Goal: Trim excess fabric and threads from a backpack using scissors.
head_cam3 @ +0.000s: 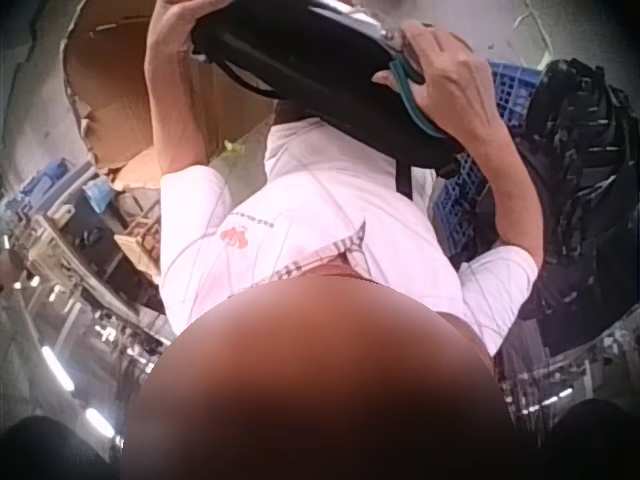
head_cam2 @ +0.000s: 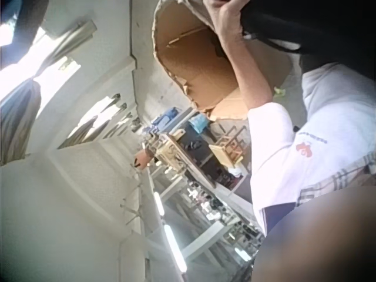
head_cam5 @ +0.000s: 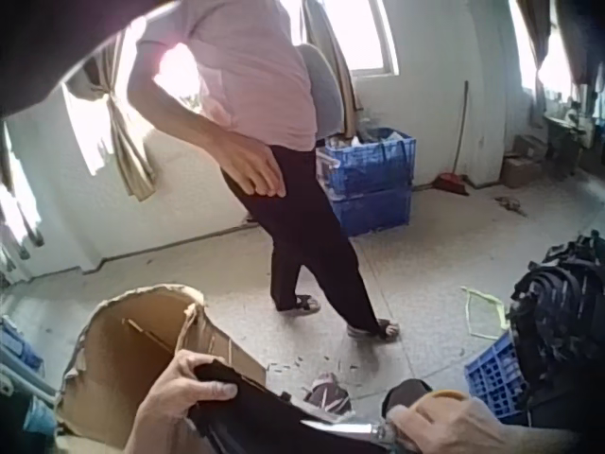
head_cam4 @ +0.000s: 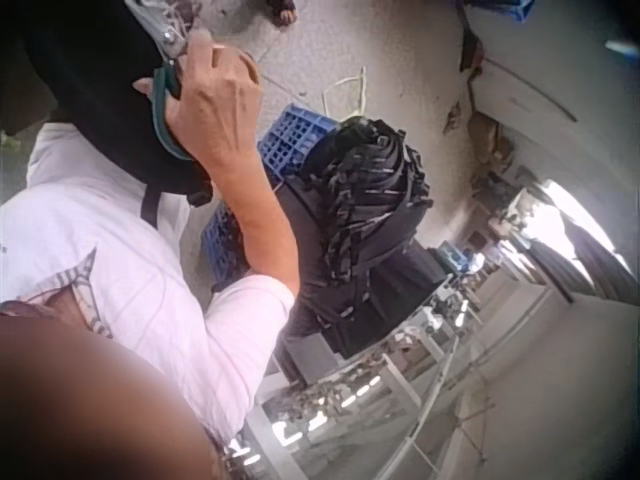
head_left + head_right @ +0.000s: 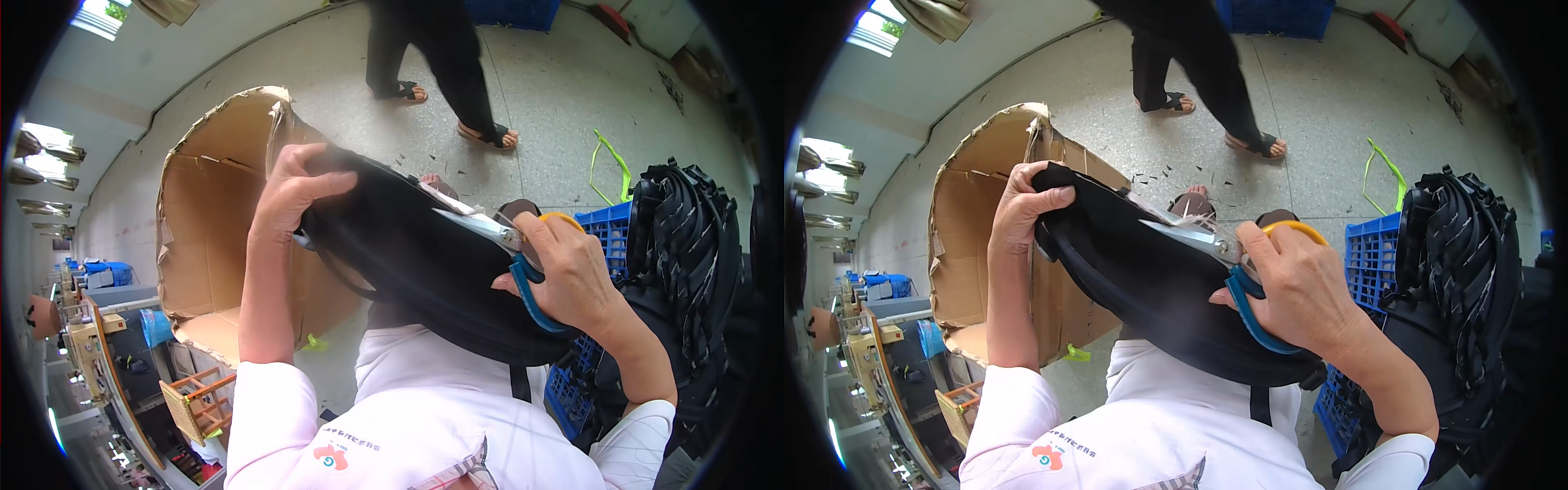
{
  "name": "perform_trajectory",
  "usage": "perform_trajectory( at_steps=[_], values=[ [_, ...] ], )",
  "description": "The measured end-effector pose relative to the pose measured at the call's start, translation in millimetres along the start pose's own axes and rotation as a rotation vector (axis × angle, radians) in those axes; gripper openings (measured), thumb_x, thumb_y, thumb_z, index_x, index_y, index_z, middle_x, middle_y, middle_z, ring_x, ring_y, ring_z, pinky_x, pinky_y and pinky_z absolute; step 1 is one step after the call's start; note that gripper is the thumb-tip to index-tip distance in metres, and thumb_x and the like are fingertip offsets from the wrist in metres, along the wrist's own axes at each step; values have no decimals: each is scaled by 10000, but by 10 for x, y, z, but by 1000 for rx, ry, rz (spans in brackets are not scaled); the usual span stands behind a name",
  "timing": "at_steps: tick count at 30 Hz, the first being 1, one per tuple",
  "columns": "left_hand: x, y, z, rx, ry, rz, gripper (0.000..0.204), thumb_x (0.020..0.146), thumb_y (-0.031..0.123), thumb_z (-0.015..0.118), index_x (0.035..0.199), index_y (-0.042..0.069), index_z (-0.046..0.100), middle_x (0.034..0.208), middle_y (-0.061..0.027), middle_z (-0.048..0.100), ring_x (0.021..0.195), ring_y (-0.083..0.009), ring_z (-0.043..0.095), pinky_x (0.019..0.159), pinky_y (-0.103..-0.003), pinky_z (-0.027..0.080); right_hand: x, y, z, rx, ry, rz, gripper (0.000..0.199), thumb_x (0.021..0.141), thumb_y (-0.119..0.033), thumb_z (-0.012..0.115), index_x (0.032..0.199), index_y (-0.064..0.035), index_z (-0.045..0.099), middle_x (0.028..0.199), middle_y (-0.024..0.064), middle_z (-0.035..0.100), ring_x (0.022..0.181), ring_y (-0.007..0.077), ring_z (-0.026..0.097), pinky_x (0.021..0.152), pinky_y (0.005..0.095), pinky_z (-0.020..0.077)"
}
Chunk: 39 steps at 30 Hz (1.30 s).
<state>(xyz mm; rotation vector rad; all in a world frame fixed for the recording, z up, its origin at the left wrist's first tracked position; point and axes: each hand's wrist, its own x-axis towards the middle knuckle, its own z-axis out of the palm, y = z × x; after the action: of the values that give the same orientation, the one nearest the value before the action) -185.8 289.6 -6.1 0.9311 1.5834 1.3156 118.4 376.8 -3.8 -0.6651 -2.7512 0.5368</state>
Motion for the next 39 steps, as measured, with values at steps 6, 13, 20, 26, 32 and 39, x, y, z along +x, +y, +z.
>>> perform_trajectory(
  at_steps=[6, 13, 20, 26, 32, 39],
  values=[
    [-28, 16, 32, -74, -94, -6, 177, 636, 74, 766, 749, 36, 634, 656, 36, 597, 582, -42, 536, 572, -179, 436, 76, 19, 54, -50, 0, -58, 537, 698, -414, 699, 975, 12, 524, 654, 105, 518, 565, 223, 541, 493, 317, 442],
    [-30, -52, -15, -64, -82, -4, 201, 617, 65, 778, 764, 45, 642, 669, 33, 603, 595, -44, 542, 595, -176, 438, 101, 37, 92, -24, -15, -42, 535, 717, -429, 685, 986, 3, 520, 660, 118, 528, 557, 224, 568, 510, 318, 475],
    [-70, -12, 0, -57, -112, 21, 216, 596, 60, 788, 758, 51, 645, 678, 50, 583, 619, -43, 528, 615, -170, 418, 275, -19, 105, -15, 8, -95, 528, 730, -450, 666, 964, 4, 530, 671, 127, 546, 601, 241, 578, 545, 321, 486],
    [-103, -12, -25, -66, -118, 17, 209, 595, 78, 791, 705, 45, 616, 653, 66, 523, 598, -37, 480, 576, -171, 377, 243, -22, 135, 15, -65, -67, 519, 737, -437, 663, 962, 14, 539, 672, 140, 559, 610, 245, 584, 551, 325, 488],
    [-53, -34, -15, -58, -156, 41, 211, 608, 92, 787, 699, 32, 606, 645, 52, 505, 597, -42, 471, 568, -178, 369, 413, -63, 98, 47, -19, -88, 509, 750, -428, 653, 954, 26, 544, 709, 167, 586, 657, 267, 606, 608, 350, 500],
    [-41, -104, -41, -72, -155, 58, 188, 639, 69, 769, 762, 24, 635, 693, 18, 592, 633, -55, 536, 620, -182, 433, 349, -58, 126, 158, -129, -6, 461, 755, -381, 665, 925, 30, 542, 698, 159, 584, 632, 258, 616, 584, 322, 504]
  ],
)
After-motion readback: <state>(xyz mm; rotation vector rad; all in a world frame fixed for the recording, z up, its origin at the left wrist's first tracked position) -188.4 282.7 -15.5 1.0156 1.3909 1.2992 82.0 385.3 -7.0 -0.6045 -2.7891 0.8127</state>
